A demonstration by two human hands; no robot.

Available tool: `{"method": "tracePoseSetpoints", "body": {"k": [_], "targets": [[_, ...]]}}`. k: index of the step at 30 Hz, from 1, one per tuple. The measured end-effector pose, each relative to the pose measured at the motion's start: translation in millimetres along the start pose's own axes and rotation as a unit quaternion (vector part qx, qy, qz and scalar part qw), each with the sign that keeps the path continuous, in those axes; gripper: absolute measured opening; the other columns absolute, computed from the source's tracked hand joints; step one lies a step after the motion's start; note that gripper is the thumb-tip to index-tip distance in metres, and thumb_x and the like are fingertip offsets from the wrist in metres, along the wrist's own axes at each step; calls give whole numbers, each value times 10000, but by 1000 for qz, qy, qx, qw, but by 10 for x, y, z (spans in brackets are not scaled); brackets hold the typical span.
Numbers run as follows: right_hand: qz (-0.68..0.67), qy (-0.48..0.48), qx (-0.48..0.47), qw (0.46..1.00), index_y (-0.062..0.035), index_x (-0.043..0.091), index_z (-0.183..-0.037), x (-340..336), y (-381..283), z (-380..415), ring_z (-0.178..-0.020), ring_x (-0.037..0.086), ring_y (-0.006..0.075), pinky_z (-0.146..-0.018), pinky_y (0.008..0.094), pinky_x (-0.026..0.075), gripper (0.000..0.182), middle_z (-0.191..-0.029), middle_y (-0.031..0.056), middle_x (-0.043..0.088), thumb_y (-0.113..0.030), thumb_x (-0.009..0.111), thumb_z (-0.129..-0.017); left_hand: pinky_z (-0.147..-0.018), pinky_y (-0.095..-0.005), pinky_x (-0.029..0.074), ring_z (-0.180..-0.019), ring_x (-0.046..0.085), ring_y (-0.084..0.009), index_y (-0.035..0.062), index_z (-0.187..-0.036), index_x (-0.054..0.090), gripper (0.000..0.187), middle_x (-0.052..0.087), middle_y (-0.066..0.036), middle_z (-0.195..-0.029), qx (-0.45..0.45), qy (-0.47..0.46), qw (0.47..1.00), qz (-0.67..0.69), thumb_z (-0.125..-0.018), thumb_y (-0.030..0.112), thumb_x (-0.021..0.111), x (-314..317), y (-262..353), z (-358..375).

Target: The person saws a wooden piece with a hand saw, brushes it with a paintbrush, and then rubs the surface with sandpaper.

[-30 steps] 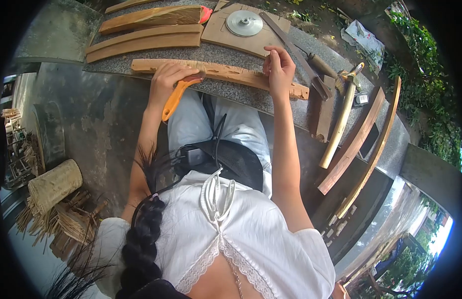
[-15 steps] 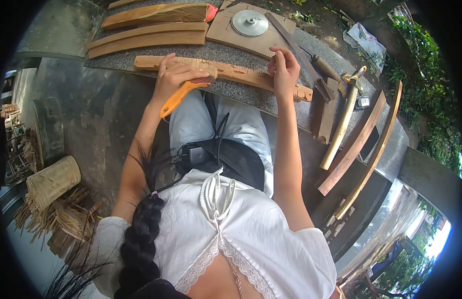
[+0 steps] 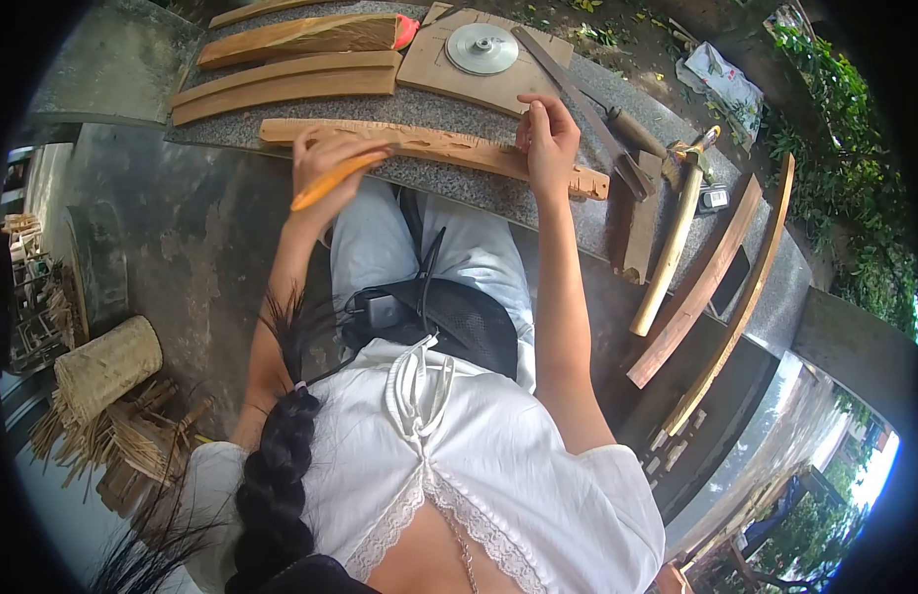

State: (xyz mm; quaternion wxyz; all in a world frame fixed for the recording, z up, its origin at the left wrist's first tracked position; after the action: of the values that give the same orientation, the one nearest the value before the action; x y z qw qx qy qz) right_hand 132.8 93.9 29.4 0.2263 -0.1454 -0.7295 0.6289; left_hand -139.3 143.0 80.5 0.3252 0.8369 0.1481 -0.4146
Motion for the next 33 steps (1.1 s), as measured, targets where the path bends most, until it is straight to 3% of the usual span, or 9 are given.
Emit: {"method": "tracePoseSetpoints", "body": {"k": [4,8,12,14,16,20,24,28,33], "targets": [[7,8,-9,1000,-8,632,-991,-16,-6,9,-501,420,45,-438,191,300,197,-620,-13,490,-149,494,-989,-997,-380,332,-833,641,-157,229,-959,728,229,665,32,-820,20,-78,994,-71,-746,144,730,242,89,108],[0,9,-4,1000,-15,642,-987,-25,11,16,-501,442,39,-451,198,326,181,-603,-25,505,-129,501,-979,-927,-344,308,-824,620,-93,235,-941,735,122,692,90,-876,-121,71,979,-147,-829,260,695,-682,-564,282],[-6,6,2,1000,-16,642,-983,0,12,-14,-499,438,37,-443,197,315,183,-607,-25,504,-132,499,-982,-801,-347,382,-688,617,-190,171,-883,730,209,659,34,-731,-257,160,931,-206,-824,370,706,-1089,-1067,431],[-11,9,-4,1000,-14,640,-982,-12,-6,-9,-500,434,36,-442,194,313,183,-603,-26,498,-131,499,-982,-660,-378,441,-606,598,-269,76,-791,706,312,631,-66,-652,-268,127,933,-204,-779,384,750,-708,-1077,310],[-7,9,-6,1000,-11,638,-983,-11,1,3,-499,432,36,-442,192,312,182,-600,-26,496,-130,499,-981,-724,-377,410,-679,612,-265,117,-830,724,225,638,-44,-700,-204,157,949,-180,-832,337,675,-347,-573,79],[-10,8,-1,1000,-6,635,-985,-3,-7,15,-498,429,34,-445,185,315,180,-601,-25,496,-125,500,-979,-748,-369,428,-736,627,-279,129,-852,713,206,644,-44,-766,-213,81,972,-56,-833,330,671,175,158,-175],[1,13,-5,1000,-6,635,-985,-20,-5,16,-498,429,34,-450,192,319,181,-605,-25,500,-123,497,-979,-655,-443,492,-657,635,-369,20,-736,666,411,641,-139,-680,-245,130,952,-130,-793,425,703,-266,-290,-8],[-8,-9,-1,1000,-8,636,-985,19,-10,13,-510,436,37,-461,195,321,184,-608,-24,504,-136,503,-981,-738,-409,475,-679,659,-305,98,-845,711,291,679,-107,-717,-329,123,888,-295,-829,385,666,-785,-995,200],[3,0,-6,1000,-11,639,-982,3,-8,16,-504,434,39,-455,199,321,183,-607,-24,506,-134,504,-979,-731,-382,475,-699,646,-292,129,-903,722,213,681,-60,-804,-245,112,944,-191,-822,321,679,-169,-283,-60]]}}
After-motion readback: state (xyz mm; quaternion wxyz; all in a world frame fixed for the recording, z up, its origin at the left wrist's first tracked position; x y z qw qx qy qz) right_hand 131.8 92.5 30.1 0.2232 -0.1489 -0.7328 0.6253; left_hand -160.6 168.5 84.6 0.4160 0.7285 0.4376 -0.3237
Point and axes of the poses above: each hand's wrist, its own z-axis away from the middle knuckle, its own x-axis out of the palm, y = z × x, the point moved 9 cm from there along -z, towards the middle knuckle
